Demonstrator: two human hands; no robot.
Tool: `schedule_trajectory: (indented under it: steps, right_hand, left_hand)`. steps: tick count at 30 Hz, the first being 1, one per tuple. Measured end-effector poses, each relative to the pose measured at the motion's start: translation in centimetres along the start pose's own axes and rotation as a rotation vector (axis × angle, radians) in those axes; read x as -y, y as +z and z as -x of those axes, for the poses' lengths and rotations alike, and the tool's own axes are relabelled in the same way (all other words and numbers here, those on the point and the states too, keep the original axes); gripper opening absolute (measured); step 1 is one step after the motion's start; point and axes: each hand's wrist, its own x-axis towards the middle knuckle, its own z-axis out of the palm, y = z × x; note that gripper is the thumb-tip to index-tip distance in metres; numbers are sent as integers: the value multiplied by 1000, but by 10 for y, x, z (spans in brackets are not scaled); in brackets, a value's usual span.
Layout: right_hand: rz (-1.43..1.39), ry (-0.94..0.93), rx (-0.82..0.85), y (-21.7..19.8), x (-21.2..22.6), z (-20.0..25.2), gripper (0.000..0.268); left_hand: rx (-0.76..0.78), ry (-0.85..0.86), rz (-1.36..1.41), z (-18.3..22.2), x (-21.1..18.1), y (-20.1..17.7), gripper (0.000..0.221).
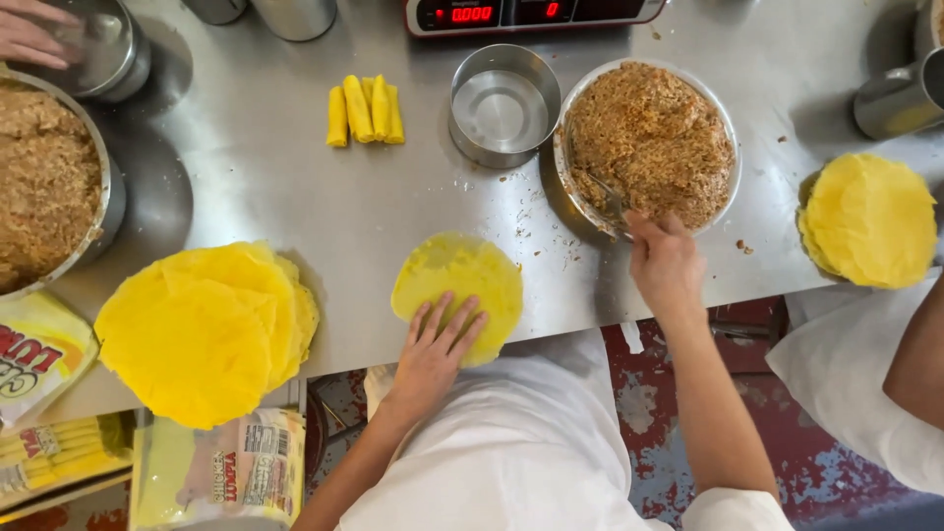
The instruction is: The person prepares lumpias by placing filling onto yellow wrappers using a fork and then rolling them into cylinders.
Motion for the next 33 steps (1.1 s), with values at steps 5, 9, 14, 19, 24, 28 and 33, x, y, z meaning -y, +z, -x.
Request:
schedule_trajectory:
  steps: [5, 9, 14, 19, 24, 28, 33]
  right_hand:
    - [-542, 51, 114, -28, 17, -1, 27]
    - [-862, 194, 223, -66, 52, 14, 26]
    - [-776, -59, 319, -84, 104, 49, 24]
    - [-607, -342, 276, -61, 132, 63, 24]
    - [-314, -477, 199, -88, 136, 43, 14]
    - [-296, -520, 268, -75, 139, 37, 10]
    - [-212, -401, 330, -99, 110, 36, 8]
  left_hand:
    - [-62, -151, 120, 10, 2, 7, 102]
    - [-203, -357, 160, 16, 14, -6, 121]
    - [-199, -381, 223, 19, 13, -9, 109]
    - [-179, -373, 191, 17, 14, -8, 96]
    - [-153, -364, 150, 17, 15, -8, 98]
    - [-164, -352, 151, 17, 15, -3, 94]
    - [-218, -217, 282, 10, 13, -26, 69]
